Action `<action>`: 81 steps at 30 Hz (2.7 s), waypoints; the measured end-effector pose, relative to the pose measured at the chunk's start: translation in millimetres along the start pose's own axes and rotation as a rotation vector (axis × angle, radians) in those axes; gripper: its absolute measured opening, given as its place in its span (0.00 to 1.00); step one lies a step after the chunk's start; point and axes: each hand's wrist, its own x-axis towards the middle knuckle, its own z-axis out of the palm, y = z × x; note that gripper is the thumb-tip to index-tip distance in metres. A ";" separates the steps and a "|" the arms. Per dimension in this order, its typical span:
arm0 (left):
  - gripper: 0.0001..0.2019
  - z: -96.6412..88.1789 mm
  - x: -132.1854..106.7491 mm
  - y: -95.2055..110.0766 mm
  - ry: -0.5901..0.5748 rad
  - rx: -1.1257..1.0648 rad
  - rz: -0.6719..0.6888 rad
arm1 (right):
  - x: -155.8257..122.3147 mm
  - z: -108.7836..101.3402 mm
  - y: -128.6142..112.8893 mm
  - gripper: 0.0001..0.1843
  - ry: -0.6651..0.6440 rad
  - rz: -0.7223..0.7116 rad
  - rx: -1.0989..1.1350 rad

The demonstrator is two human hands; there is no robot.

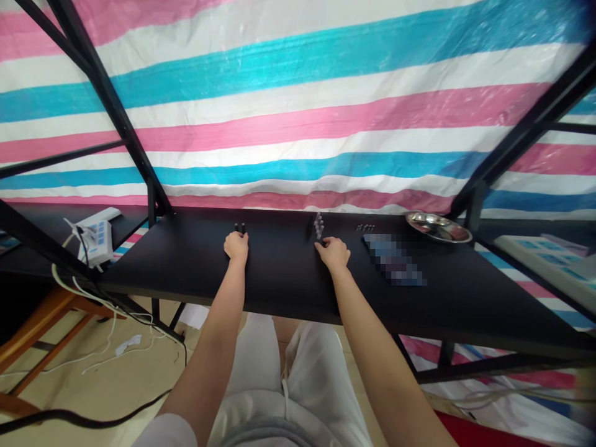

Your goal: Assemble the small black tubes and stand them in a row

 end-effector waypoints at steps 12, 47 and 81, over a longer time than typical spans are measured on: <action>0.16 6.0 -26.7 17.3 0.039 -0.012 0.354 | 19.2 9.6 -4.8 0.15 0.006 0.032 0.008; 0.06 33.8 -50.7 71.6 -0.215 -0.299 0.782 | 15.6 8.9 -2.8 0.15 0.051 -0.043 0.010; 0.12 23.0 -55.5 45.1 -0.289 -0.942 0.409 | -24.5 1.1 -32.3 0.12 0.199 -0.701 -0.214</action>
